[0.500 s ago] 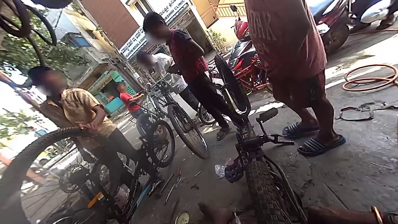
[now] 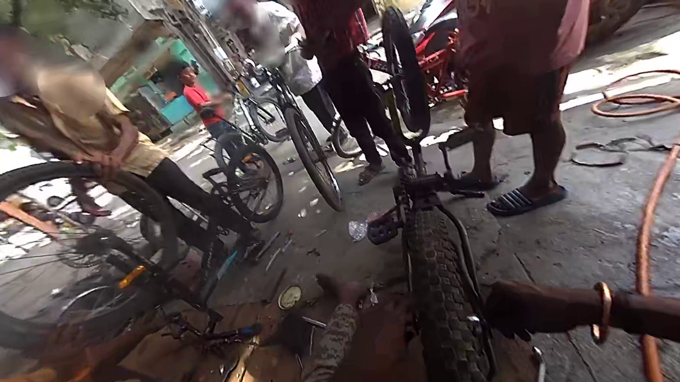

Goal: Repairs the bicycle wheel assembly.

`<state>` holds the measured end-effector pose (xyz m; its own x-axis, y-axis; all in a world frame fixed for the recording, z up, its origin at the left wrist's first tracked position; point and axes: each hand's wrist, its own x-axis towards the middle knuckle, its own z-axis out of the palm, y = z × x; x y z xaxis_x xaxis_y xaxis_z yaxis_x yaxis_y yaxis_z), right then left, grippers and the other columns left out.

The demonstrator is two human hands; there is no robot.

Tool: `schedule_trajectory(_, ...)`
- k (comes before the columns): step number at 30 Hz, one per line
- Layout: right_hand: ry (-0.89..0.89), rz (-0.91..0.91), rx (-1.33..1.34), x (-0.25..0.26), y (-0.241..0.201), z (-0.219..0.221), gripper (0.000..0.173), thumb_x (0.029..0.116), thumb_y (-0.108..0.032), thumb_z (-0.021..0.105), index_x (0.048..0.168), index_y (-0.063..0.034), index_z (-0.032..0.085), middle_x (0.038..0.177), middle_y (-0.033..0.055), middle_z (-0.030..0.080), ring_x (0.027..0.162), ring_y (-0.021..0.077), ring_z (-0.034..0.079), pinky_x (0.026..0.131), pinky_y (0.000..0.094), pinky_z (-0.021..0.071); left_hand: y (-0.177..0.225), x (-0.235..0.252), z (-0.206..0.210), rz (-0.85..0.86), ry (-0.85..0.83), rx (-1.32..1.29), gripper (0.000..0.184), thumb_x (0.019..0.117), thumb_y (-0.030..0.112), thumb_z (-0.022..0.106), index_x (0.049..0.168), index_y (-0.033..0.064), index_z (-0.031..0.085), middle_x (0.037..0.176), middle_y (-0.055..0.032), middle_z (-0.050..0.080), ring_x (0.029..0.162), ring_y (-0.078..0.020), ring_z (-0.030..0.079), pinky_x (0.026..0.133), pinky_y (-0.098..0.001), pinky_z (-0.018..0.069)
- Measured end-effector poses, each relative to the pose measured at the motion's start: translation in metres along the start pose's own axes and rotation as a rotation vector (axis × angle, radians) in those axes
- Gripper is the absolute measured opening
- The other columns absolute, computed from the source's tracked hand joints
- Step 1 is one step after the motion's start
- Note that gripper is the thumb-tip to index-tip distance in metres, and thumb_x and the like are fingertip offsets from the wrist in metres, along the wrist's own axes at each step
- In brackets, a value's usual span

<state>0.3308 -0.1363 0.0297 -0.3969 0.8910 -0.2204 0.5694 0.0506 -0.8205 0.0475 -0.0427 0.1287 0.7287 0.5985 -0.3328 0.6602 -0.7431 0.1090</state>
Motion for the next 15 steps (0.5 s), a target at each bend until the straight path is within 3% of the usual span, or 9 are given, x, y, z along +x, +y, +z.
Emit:
schedule_trajectory(2,0.023,-0.012,0.019,-0.006,-0.006,0.004,0.018,0.0996,-0.019,0.064,0.095,-0.0051,0.074,0.077,0.006,0.068,0.064,0.0162,0.064,0.066,0.0387,0.0555,0.012,-0.01,-0.012,-0.03,-0.037,-0.047,0.043,0.0992,0.008,0.058,0.141,-0.0006,0.055,0.137,-0.0236,0.06,0.126,-0.0394,0.059,0.107,-0.0546,0.0455)
schedule_trajectory(4,0.044,0.019,0.021,-0.01,-0.015,0.001,0.016,0.0997,-0.017,0.065,0.095,-0.0052,0.074,0.077,0.0053,0.069,0.065,0.0145,0.064,0.066,0.0361,0.0558,0.02,-0.014,-0.006,-0.062,0.081,-0.107,0.035,0.1014,0.008,0.055,0.135,-0.0043,0.059,0.125,-0.0252,0.065,0.118,-0.0379,0.063,0.103,-0.0521,0.048)
schedule_trajectory(6,0.058,-0.01,0.002,-0.014,-0.02,-0.002,0.016,0.0982,-0.014,0.066,0.09,-0.0036,0.074,0.074,0.0055,0.069,0.062,0.0141,0.063,0.062,0.036,0.0546,0.015,-0.015,0.003,-0.051,0.144,-0.164,0.04,0.0984,0.009,0.058,0.135,-0.0059,0.058,0.124,-0.0256,0.065,0.116,-0.0371,0.064,0.103,-0.0528,0.0479)
schedule_trajectory(10,0.053,0.002,0.0,-0.016,-0.026,-0.005,0.013,0.0978,-0.012,0.066,0.093,-0.0022,0.074,0.078,0.0069,0.069,0.065,0.0155,0.064,0.066,0.037,0.0557,0.016,-0.011,-0.016,-0.122,-0.086,-0.073,0.044,0.0986,0.012,0.061,0.139,-0.0041,0.056,0.131,-0.0251,0.063,0.125,-0.0368,0.059,0.108,-0.0532,0.0438)
schedule_trajectory(13,0.031,-0.019,-0.029,-0.014,-0.026,-0.007,0.014,0.0979,-0.01,0.065,0.09,-0.0022,0.074,0.077,0.0056,0.07,0.064,0.0136,0.064,0.066,0.0354,0.0551,0.018,-0.007,0.0,-0.172,0.062,-0.083,0.035,0.0989,0.011,0.06,0.13,-0.0045,0.061,0.119,-0.0242,0.067,0.114,-0.0356,0.065,0.102,-0.0513,0.0483)
schedule_trajectory(15,0.034,-0.046,-0.049,-0.014,-0.024,-0.008,0.014,0.0969,-0.01,0.066,0.087,-0.0031,0.074,0.073,0.0047,0.069,0.062,0.0133,0.063,0.064,0.0357,0.0531,0.02,-0.007,0.007,-0.171,0.12,-0.107,0.037,0.0966,0.007,0.061,0.131,-0.0055,0.06,0.118,-0.0251,0.068,0.113,-0.0361,0.066,0.101,-0.0509,0.0487)
